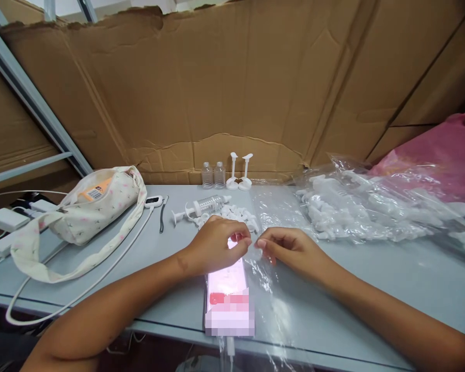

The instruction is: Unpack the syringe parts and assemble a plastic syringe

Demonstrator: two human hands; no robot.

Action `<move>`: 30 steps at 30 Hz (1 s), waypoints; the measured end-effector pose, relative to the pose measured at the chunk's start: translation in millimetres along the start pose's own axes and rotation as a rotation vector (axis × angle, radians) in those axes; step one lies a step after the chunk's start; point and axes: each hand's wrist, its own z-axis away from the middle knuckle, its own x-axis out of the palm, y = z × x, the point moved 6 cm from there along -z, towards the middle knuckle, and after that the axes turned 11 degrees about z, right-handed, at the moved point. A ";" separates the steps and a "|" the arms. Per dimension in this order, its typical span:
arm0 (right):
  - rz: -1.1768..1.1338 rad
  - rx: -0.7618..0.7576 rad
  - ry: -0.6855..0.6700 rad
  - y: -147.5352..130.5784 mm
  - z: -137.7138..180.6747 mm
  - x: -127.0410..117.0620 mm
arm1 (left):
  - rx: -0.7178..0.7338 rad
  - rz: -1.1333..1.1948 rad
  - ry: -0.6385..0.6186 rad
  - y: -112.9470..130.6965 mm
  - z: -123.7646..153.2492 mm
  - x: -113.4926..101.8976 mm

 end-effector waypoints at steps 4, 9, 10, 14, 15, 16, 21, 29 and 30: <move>0.049 -0.019 0.165 -6.9 0.1 -26.8 | -0.057 0.046 0.065 -8.7 -2.8 -15.2; 0.033 -0.002 0.276 -2.3 -0.8 -49.4 | -0.087 0.038 0.110 -18.3 -3.0 -29.5; 0.031 0.000 0.272 -0.8 -1.2 -50.2 | -0.087 0.016 0.113 -18.9 -3.0 -30.8; 0.014 0.015 0.308 4.7 -1.6 -55.1 | -0.126 0.030 0.165 -23.5 -2.8 -35.5; -0.001 0.019 0.333 6.2 -1.6 -57.8 | -0.149 0.076 0.188 -26.0 -2.7 -36.9; -0.022 0.025 0.361 7.8 -1.7 -60.9 | -0.170 0.139 0.205 -28.7 -2.6 -37.6; -0.128 0.060 0.459 15.3 -3.0 -72.6 | -0.218 0.559 0.076 -33.7 -3.7 -23.5; -0.238 0.038 0.480 17.9 -1.9 -72.6 | -0.273 0.642 -0.009 -25.7 -0.5 -5.6; -0.251 0.038 0.433 17.9 -2.6 -69.9 | -0.269 0.661 0.041 -26.8 -1.1 -9.2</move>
